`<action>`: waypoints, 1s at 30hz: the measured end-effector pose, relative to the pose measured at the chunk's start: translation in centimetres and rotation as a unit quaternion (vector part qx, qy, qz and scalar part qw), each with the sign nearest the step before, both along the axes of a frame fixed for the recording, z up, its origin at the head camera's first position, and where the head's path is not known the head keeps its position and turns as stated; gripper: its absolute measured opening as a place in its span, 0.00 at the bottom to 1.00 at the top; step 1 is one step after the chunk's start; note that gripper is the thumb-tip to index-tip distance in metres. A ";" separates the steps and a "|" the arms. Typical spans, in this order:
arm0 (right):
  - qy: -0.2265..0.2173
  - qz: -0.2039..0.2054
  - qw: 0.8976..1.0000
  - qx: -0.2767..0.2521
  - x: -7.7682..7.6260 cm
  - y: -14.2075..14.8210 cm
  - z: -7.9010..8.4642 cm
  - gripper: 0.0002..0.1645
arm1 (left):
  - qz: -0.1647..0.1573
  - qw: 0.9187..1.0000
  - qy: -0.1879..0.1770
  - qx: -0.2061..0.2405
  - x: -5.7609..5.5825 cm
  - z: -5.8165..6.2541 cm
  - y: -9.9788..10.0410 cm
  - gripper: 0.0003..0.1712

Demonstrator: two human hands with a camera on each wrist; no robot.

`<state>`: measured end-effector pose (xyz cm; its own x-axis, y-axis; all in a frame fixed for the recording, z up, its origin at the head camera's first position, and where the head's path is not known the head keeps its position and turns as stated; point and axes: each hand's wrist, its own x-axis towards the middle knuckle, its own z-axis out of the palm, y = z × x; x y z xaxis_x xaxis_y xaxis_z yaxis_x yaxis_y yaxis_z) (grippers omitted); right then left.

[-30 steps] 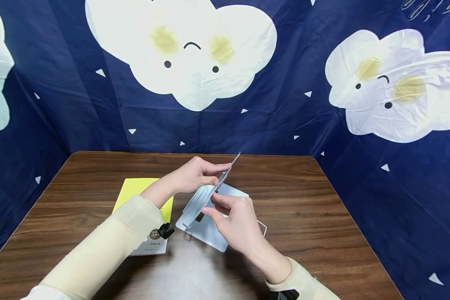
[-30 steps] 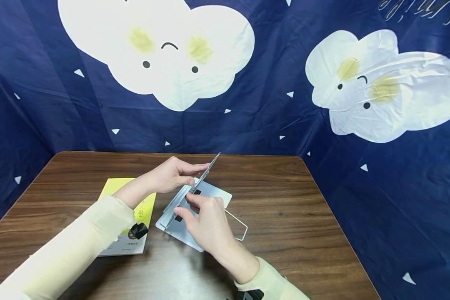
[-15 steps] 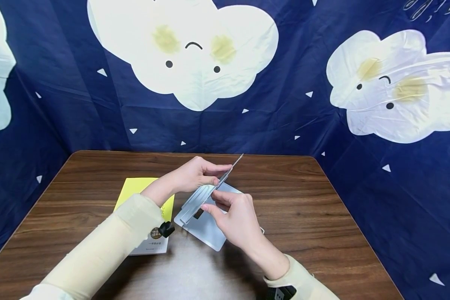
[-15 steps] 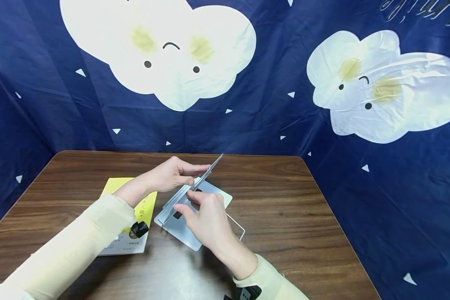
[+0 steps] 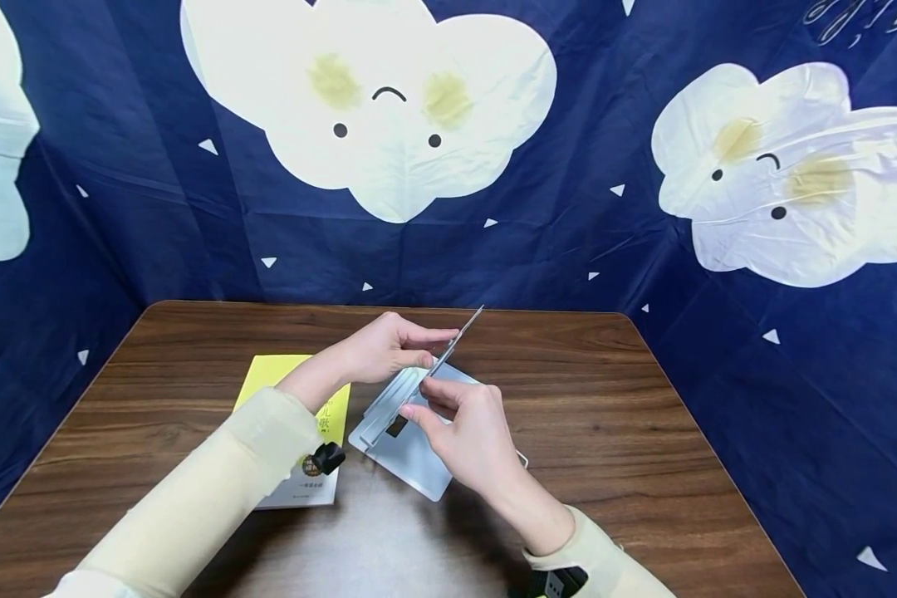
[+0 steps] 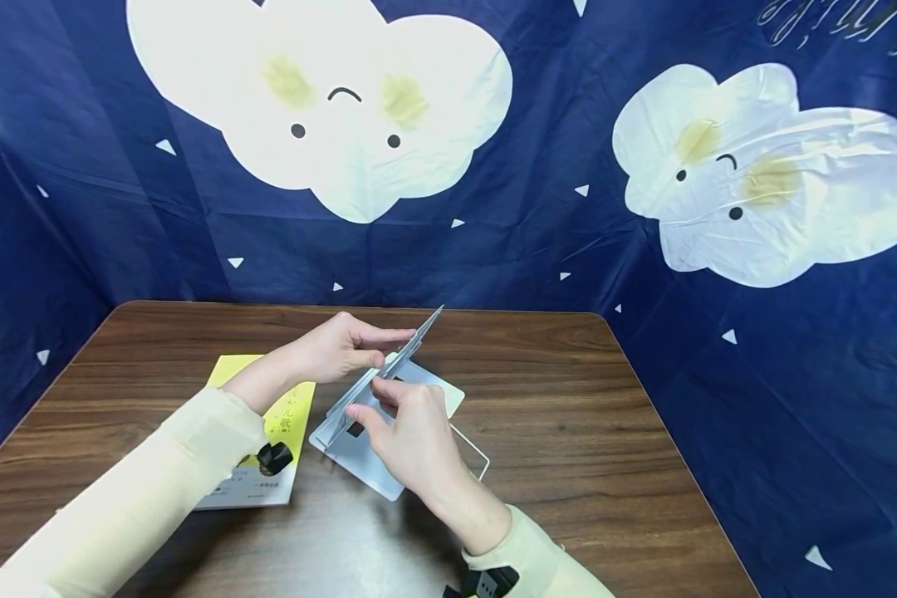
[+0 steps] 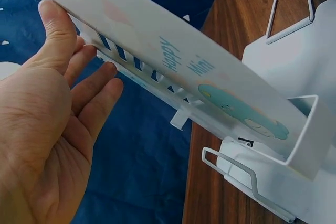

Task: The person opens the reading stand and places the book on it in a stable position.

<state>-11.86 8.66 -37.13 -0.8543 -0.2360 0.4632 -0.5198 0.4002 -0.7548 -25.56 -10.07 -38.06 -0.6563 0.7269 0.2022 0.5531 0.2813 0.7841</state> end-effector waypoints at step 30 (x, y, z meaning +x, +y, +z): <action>-0.009 0.011 1.000 0.005 -0.5 0.1 -0.2 0.20 | -0.129 0.989 0.031 0.065 3.9 1.6 -2.9 0.50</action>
